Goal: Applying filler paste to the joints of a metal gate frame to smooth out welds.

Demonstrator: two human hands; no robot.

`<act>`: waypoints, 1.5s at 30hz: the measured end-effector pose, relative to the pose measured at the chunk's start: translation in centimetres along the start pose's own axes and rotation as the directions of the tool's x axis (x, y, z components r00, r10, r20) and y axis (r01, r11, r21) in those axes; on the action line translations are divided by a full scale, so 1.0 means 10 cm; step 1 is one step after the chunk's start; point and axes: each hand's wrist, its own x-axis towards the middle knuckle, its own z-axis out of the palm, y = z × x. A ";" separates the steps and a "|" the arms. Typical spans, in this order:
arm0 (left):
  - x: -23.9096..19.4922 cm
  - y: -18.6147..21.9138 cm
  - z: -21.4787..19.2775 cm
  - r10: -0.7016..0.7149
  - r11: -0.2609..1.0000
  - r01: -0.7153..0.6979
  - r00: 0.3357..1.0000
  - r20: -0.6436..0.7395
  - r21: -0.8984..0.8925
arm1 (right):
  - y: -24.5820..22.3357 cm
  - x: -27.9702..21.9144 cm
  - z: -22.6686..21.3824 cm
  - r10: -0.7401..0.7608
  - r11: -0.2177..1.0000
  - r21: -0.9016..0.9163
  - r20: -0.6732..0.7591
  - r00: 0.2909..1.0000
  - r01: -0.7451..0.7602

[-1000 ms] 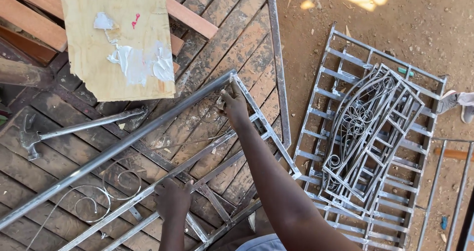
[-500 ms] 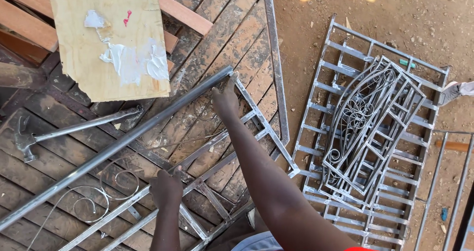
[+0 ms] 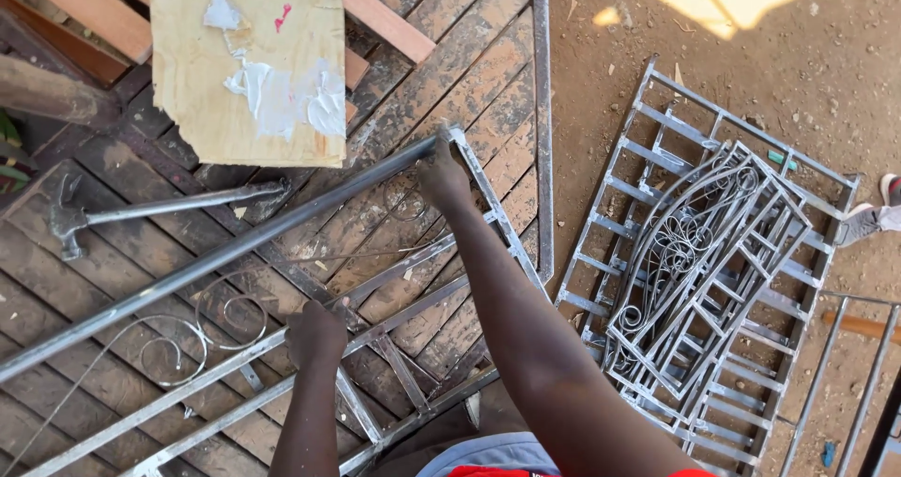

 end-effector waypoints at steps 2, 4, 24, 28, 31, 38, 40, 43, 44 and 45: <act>-0.13 0.07 -0.13 -0.010 1.000 0.010 1.000 0.011 -0.024 | -0.15 -0.22 -0.10 -0.085 0.993 0.074 -0.028 0.996 0.087; -0.20 0.13 -0.20 -0.020 0.999 0.021 0.999 0.025 -0.048 | -0.17 -0.29 -0.09 -0.164 0.975 0.143 -0.061 0.984 0.172; -0.37 0.23 -0.35 -0.027 0.994 0.031 0.999 0.043 -0.100 | 0.63 0.46 0.53 0.059 0.988 -0.130 -0.191 0.980 -0.085; -0.41 0.28 -0.42 -0.034 0.996 0.038 0.998 0.053 -0.080 | 0.56 0.41 0.44 -0.007 0.985 -0.170 -0.154 0.988 -0.019; -0.44 0.34 -0.40 -0.042 0.995 0.045 0.998 0.040 -0.089 | 0.37 0.10 0.17 -0.036 0.983 -0.184 -0.117 0.992 0.014; -0.33 0.32 -0.30 -0.038 0.995 0.038 0.999 0.007 -0.094 | 0.03 0.00 0.03 -0.490 0.832 -0.264 0.063 0.869 0.488; -0.30 0.28 -0.28 -0.065 0.992 0.062 0.997 -0.029 -0.112 | -0.08 0.11 0.21 -0.507 0.728 -0.444 0.165 0.846 0.523; -0.48 0.17 -0.32 -0.031 0.978 0.009 0.994 -0.103 -0.207 | -0.10 0.23 0.45 -0.621 0.543 -0.520 0.279 0.732 0.659; -0.55 0.08 -0.35 0.031 0.927 -0.071 0.993 -0.112 -0.369 | -0.07 0.31 0.53 -0.616 0.479 -0.591 0.301 0.728 0.649; -0.61 -0.01 -0.37 0.093 0.843 -0.154 0.985 -0.144 -0.515 | -0.05 0.41 0.62 -0.613 0.408 -0.656 0.319 0.723 0.635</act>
